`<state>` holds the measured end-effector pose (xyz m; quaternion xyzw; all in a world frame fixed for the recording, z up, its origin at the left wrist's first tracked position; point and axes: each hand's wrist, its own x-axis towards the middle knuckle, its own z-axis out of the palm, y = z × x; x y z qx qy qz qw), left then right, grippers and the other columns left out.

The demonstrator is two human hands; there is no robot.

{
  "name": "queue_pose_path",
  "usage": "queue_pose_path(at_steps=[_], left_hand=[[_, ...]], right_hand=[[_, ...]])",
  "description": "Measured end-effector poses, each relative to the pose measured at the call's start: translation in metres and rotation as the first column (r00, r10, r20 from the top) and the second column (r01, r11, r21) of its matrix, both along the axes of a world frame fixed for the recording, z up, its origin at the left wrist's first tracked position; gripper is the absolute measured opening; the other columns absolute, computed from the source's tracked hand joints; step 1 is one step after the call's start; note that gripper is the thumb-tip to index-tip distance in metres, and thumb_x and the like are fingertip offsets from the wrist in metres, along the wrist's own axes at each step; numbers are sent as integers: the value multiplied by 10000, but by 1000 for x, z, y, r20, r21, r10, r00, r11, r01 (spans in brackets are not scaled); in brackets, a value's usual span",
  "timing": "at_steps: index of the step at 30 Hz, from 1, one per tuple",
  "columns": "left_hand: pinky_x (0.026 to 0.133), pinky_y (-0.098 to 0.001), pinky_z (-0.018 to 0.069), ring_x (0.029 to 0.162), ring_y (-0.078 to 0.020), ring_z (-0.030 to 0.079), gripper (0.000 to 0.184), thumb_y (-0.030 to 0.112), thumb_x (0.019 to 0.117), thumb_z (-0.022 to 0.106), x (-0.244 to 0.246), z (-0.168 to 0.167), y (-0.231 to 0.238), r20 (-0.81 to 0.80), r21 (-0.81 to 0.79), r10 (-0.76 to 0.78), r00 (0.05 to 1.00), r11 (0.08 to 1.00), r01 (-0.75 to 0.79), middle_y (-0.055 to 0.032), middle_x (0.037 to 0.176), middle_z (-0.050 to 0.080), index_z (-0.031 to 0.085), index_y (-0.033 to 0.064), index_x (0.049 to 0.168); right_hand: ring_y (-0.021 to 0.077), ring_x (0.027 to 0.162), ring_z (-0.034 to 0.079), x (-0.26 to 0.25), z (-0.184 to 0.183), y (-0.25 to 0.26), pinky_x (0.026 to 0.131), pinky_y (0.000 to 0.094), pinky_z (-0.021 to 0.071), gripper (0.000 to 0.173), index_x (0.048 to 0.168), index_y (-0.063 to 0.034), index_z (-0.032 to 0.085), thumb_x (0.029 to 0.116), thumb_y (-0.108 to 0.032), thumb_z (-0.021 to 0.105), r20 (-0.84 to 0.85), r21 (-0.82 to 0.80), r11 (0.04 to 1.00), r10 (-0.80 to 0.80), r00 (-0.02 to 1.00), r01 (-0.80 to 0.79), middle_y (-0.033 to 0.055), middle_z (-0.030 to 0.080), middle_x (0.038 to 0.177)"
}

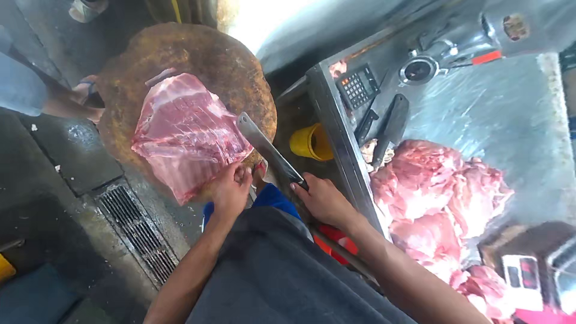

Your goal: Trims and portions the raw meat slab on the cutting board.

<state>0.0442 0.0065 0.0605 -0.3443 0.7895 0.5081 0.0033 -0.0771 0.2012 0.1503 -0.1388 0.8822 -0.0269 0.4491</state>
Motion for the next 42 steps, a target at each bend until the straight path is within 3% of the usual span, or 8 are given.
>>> queue_pose_path(at_steps=[3,5,9,17,42], left_hand=[[962,-546,541,1170,-338,645,387,301,983,651,-22,-12,-26,58,-332,-90,994,937,104,-161,1284,656,668,84,1303],[979,-561,519,1235,-356,601,417,364,1001,608,-31,-36,-38,116,-465,-149,982,865,186,-152,1366,608,642,120,1336],[982,-573,484,1236,-355,585,451,432,983,623,-34,-57,-37,165,-582,-200,966,771,259,-143,1336,611,645,148,1332],[928,-520,491,1215,-332,600,446,423,962,617,-30,-64,-36,128,-639,-207,970,731,240,-107,1326,636,644,148,1312],[928,-497,483,1216,-324,592,445,407,982,582,-28,-65,-37,120,-626,-226,967,739,250,-104,1352,618,632,145,1339]], right_hand=[[310,796,684,8,8,-7,714,513,558,442,1170,-71,582,1084,-479,437,-10,35,998,61,998,-60,125,651,833],[302,779,688,15,8,-9,696,497,564,446,1170,-77,580,1085,-485,421,-7,43,997,66,998,-65,116,652,823],[280,791,688,23,4,-17,702,474,568,430,1155,-92,578,1089,-486,419,9,73,997,25,1000,-26,99,646,833],[251,784,680,30,11,-30,700,445,563,397,1119,-105,577,1090,-475,436,-10,110,993,37,999,-35,83,634,827],[238,776,672,37,20,-36,688,436,555,406,1143,-116,569,1088,-492,427,-10,173,984,38,999,-35,68,625,820]])
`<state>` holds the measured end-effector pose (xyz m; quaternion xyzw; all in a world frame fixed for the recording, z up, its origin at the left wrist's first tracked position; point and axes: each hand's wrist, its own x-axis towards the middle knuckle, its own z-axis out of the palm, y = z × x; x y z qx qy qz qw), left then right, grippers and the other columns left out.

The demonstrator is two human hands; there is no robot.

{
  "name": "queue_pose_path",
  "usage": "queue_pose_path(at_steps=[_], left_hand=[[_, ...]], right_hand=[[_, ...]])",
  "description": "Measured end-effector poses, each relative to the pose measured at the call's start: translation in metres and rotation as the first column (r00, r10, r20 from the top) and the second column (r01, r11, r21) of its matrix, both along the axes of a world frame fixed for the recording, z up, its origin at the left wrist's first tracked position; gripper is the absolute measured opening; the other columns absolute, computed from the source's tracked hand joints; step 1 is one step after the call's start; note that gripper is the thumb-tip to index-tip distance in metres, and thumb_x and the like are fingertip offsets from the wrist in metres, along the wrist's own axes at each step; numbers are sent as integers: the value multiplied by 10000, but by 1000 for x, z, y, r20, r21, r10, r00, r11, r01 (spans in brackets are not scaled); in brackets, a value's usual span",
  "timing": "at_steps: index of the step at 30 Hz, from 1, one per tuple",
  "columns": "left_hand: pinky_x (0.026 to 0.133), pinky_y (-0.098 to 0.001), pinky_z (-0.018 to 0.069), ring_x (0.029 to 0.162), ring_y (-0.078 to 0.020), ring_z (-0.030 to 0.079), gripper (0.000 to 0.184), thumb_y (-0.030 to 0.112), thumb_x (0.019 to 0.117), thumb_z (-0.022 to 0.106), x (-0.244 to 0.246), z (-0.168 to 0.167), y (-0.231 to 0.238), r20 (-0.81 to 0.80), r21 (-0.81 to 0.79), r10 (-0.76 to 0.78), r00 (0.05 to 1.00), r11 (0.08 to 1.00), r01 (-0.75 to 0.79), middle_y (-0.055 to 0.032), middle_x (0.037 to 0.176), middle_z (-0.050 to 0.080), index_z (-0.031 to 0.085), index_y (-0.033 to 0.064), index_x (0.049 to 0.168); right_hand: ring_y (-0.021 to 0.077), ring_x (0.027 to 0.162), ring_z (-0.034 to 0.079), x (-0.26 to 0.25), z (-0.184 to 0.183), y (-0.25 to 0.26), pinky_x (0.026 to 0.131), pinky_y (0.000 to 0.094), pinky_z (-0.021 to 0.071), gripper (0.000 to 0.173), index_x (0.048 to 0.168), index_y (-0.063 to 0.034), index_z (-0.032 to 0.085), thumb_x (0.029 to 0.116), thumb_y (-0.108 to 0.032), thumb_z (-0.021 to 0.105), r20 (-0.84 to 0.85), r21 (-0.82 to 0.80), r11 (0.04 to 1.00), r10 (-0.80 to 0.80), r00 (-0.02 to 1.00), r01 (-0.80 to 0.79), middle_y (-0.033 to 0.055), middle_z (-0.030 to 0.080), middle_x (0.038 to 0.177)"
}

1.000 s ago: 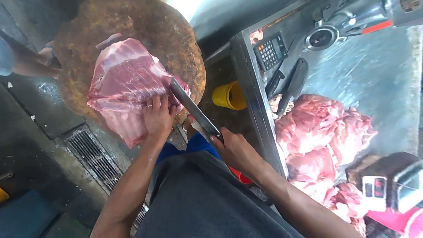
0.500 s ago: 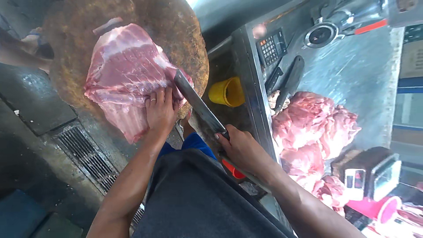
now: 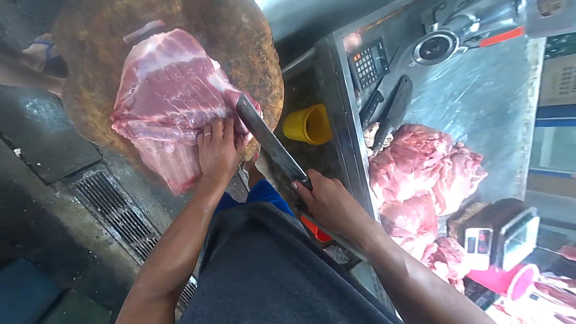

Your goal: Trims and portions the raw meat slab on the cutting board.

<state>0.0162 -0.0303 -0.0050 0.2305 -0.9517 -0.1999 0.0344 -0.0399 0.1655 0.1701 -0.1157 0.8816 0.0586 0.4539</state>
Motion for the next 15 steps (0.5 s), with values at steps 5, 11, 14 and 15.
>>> queue_pose_path(at_steps=[5,11,14,15], left_hand=[[921,-495,486,1213,-327,593,446,406,982,582,0,-1,0,-4,0,1,1000,1000,-1,-109,1352,615,631,138,1335],[922,-508,488,1197,-339,601,431,394,985,585,0,2,-1,-4,28,1,1000,1000,-1,-122,1332,623,635,130,1322],[919,-504,488,1190,-336,603,439,398,983,587,1,1,-1,-10,12,1,1000,1000,0,-119,1333,623,633,134,1331],[917,-502,489,1187,-334,604,442,400,981,590,1,1,-1,-9,10,0,1000,1000,0,-117,1329,624,633,136,1332]], right_hand=[[236,766,671,1,1,-1,684,434,554,405,1140,-116,571,1088,-491,429,-6,5,1000,2,1000,-2,67,625,813],[244,759,677,3,0,1,677,445,560,409,1157,-110,578,1086,-487,437,-26,-18,1000,3,1000,-4,75,636,815],[240,749,670,4,0,0,669,438,556,407,1150,-111,572,1087,-489,434,-21,-14,1000,1,1000,-1,72,626,809],[238,746,666,4,-1,0,667,435,554,405,1144,-116,569,1087,-492,429,-18,-10,1000,2,1000,-3,67,621,805]])
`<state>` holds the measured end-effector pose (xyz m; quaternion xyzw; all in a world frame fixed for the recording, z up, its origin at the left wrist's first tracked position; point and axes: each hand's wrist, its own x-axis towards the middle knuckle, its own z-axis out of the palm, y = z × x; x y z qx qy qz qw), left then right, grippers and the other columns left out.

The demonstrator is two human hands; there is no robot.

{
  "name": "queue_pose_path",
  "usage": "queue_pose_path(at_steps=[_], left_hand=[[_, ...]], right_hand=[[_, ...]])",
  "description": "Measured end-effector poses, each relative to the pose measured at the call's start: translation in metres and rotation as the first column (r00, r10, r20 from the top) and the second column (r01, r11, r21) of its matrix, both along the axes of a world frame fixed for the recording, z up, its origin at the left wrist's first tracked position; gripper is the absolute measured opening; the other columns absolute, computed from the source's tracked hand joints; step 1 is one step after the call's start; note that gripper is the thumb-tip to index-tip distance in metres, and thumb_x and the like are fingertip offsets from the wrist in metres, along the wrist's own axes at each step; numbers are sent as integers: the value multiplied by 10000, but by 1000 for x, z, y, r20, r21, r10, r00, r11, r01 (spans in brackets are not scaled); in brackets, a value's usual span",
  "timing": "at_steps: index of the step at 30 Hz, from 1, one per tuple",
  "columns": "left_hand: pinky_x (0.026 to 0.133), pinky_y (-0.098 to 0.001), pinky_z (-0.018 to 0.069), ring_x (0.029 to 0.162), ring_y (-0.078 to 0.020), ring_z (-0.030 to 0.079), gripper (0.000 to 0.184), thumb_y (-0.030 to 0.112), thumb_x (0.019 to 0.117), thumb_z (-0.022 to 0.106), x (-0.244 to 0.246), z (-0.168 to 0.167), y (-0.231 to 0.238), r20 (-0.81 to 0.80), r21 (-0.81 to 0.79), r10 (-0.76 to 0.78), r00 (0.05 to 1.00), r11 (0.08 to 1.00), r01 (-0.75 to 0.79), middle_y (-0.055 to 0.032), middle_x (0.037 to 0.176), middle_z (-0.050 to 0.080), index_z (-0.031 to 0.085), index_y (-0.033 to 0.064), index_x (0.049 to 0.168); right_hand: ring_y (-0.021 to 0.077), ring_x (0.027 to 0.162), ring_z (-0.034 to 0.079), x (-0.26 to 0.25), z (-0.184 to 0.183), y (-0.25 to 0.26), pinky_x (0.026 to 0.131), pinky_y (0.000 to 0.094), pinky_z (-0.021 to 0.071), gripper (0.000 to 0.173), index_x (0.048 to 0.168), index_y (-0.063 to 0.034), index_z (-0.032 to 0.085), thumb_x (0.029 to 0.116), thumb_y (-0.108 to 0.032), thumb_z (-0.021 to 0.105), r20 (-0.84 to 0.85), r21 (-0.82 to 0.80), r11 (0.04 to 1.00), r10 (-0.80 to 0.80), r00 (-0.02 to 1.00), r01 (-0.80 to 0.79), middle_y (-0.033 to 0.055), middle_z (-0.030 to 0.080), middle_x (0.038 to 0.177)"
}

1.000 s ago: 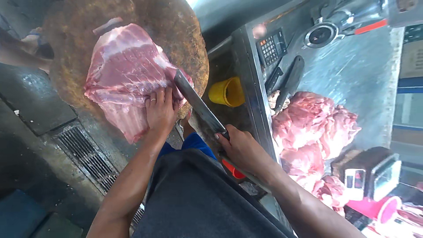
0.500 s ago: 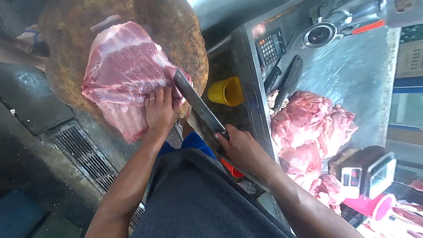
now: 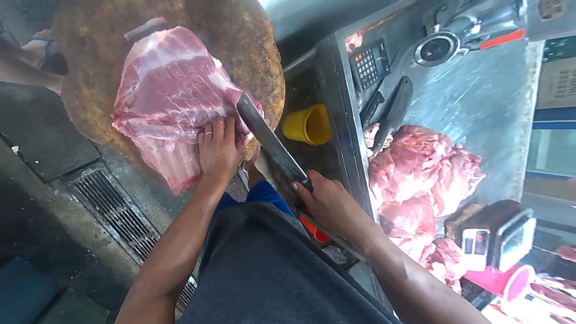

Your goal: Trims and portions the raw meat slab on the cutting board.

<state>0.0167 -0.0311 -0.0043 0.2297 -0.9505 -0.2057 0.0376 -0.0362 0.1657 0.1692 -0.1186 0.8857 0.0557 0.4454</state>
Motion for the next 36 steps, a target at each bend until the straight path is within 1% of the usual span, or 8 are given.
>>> queue_pose_path(at_steps=[7,11,15,19,25,29,32,36], left_hand=[[940,-495,483,1211,-324,594,441,401,986,583,0,0,-1,16,-5,-3,1000,1000,3,-106,1342,617,630,152,1348],[908,-484,485,1185,-326,599,431,398,980,585,-1,-2,0,-2,0,1,1000,1000,-1,-106,1324,622,634,149,1328],[933,-497,483,1212,-326,592,446,409,986,578,0,-2,-1,6,0,-8,1000,1000,8,-104,1346,616,629,152,1347],[932,-493,485,1216,-322,593,455,421,989,569,0,-2,-1,3,-6,-5,1000,1000,5,-100,1350,618,627,153,1353],[946,-503,487,1217,-325,598,451,418,980,592,0,-1,-1,17,13,0,1000,1000,0,-113,1359,615,634,151,1341],[959,-520,482,1234,-337,589,452,409,986,589,-1,1,-2,36,28,-16,999,1000,15,-121,1355,612,625,146,1351],[953,-518,483,1235,-335,587,439,398,977,598,-1,1,-2,28,25,-15,999,1000,14,-119,1348,615,631,147,1335],[934,-503,490,1209,-328,596,439,388,965,610,0,0,-1,16,2,-15,1000,1000,15,-115,1333,621,637,144,1330]], right_hand=[[242,763,680,-1,0,-2,679,442,559,398,1148,-115,575,1088,-483,438,-15,5,1000,-2,1000,3,73,636,809],[241,764,677,-2,1,-1,680,439,558,403,1153,-116,573,1088,-487,431,-8,7,1000,7,1000,-7,73,633,812],[232,751,674,-1,0,0,667,436,556,401,1143,-119,575,1089,-486,424,-17,-2,1000,19,1000,-19,66,630,804],[227,748,672,-1,-1,-1,664,428,554,402,1133,-124,570,1087,-495,423,-14,3,1000,26,1000,-26,58,623,797],[258,774,687,-1,-2,-1,686,457,565,418,1167,-106,582,1086,-488,433,-27,4,1000,16,999,-16,81,647,820],[254,762,681,-2,-2,-1,679,453,563,404,1157,-113,577,1087,-484,432,-18,4,1000,17,1000,-16,79,638,817],[246,760,676,-3,-3,-2,677,449,559,391,1151,-119,576,1088,-479,435,-4,9,1000,17,1000,-17,73,632,810],[257,793,685,-3,-4,-5,702,457,566,402,1162,-115,569,1089,-483,423,14,38,999,14,1000,-15,82,642,838]])
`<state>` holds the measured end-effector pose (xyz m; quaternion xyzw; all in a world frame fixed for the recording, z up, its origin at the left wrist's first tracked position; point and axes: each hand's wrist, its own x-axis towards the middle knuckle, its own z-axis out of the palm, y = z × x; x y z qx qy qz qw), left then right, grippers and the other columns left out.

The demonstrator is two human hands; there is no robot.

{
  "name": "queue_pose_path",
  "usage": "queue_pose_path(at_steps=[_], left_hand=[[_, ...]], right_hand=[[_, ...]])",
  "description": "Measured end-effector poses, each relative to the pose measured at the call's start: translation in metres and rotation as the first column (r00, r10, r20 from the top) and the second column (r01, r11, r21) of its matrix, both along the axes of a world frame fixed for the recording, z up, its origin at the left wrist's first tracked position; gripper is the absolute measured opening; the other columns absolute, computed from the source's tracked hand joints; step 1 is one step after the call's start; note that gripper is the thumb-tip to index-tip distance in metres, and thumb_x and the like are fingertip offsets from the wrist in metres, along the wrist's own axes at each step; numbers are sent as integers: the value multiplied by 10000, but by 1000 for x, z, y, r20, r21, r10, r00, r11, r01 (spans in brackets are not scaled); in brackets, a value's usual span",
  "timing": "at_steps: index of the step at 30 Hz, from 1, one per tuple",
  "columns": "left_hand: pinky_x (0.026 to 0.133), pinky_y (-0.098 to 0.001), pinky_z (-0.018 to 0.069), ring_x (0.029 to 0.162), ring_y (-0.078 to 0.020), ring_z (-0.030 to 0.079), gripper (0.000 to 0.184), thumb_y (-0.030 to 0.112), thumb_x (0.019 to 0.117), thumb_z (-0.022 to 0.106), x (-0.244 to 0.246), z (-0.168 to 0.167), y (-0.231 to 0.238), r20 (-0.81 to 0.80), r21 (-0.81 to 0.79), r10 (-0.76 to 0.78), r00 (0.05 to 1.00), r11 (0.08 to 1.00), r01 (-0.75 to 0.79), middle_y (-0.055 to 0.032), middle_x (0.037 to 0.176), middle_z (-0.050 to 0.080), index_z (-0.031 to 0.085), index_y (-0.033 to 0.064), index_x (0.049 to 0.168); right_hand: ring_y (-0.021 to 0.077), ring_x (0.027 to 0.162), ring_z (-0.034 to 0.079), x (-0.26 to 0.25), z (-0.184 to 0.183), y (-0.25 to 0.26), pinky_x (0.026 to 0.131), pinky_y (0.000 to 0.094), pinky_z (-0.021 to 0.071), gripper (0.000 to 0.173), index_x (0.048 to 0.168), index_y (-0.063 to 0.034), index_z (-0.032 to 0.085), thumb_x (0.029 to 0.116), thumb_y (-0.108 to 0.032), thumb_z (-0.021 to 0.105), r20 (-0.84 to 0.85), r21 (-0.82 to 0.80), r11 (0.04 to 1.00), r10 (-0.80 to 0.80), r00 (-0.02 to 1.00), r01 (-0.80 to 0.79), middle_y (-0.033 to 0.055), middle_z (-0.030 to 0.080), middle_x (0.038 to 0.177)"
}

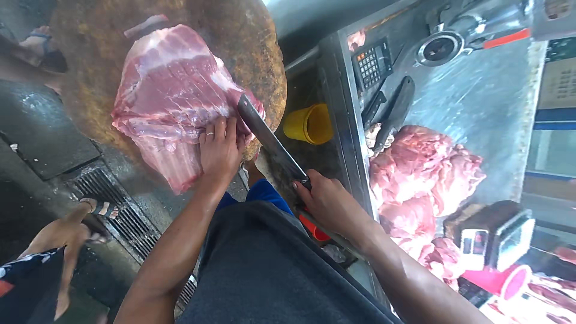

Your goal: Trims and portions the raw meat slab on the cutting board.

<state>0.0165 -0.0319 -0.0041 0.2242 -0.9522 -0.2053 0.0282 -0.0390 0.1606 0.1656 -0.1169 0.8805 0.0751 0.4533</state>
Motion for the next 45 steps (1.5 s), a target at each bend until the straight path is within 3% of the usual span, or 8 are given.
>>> queue_pose_path(at_steps=[14,21,24,28,33,37,40,45], left_hand=[[927,-499,492,1231,-313,588,438,394,977,589,5,-3,2,-42,-13,-8,999,1000,7,-73,1340,630,631,188,1361],[1053,-543,492,1253,-311,603,476,368,938,709,44,35,7,-157,419,168,973,904,-88,-137,1332,647,656,106,1332],[880,-372,594,981,-163,698,433,365,971,667,61,60,36,99,775,208,973,598,-206,-84,1115,720,672,40,1257],[727,-374,625,821,-234,735,425,253,1085,519,23,45,67,477,865,354,805,-350,-359,-167,1138,719,492,-22,1407],[723,-351,598,826,-204,699,277,228,1100,449,-54,53,88,672,714,677,301,-700,-18,-129,1042,698,559,24,1252],[611,-315,550,653,-153,598,197,272,1080,479,-108,47,87,686,725,727,-36,-679,119,-54,814,597,540,85,1082],[557,-340,508,655,-177,562,288,259,1051,566,-130,41,70,575,810,788,-218,-586,16,-92,872,571,484,85,1265],[874,-454,590,972,-263,699,493,217,962,737,-163,36,61,227,850,900,-371,-369,-375,-204,1101,689,526,-33,1331]], right_hand=[[369,941,709,5,12,-5,799,541,580,440,1226,-27,554,1096,-431,437,26,81,996,-28,999,26,194,678,978],[159,629,633,-14,21,20,606,392,557,398,1118,-115,636,1042,-489,526,-68,-417,901,-161,985,118,18,625,736],[121,513,633,-56,6,40,501,341,592,372,1148,-115,645,1008,-457,607,-35,-629,752,-280,959,197,-11,653,693],[178,575,646,-133,-30,49,584,406,592,411,1256,-83,619,979,-381,679,-1,-495,855,-181,983,157,72,676,802],[180,541,625,-222,-78,39,548,379,585,334,1248,-57,585,996,-266,650,315,-337,928,-47,948,158,81,636,757],[225,619,691,-286,-102,32,621,413,629,379,1261,-37,572,971,-251,690,363,-221,974,37,931,47,131,681,841],[389,960,698,-319,-98,22,853,608,567,583,1379,-42,520,914,-312,745,127,-179,955,261,957,-236,238,678,1110],[427,1031,684,-328,-75,7,893,647,533,461,1301,-45,598,949,-326,697,-45,-252,861,446,894,-442,239,695,1092]])
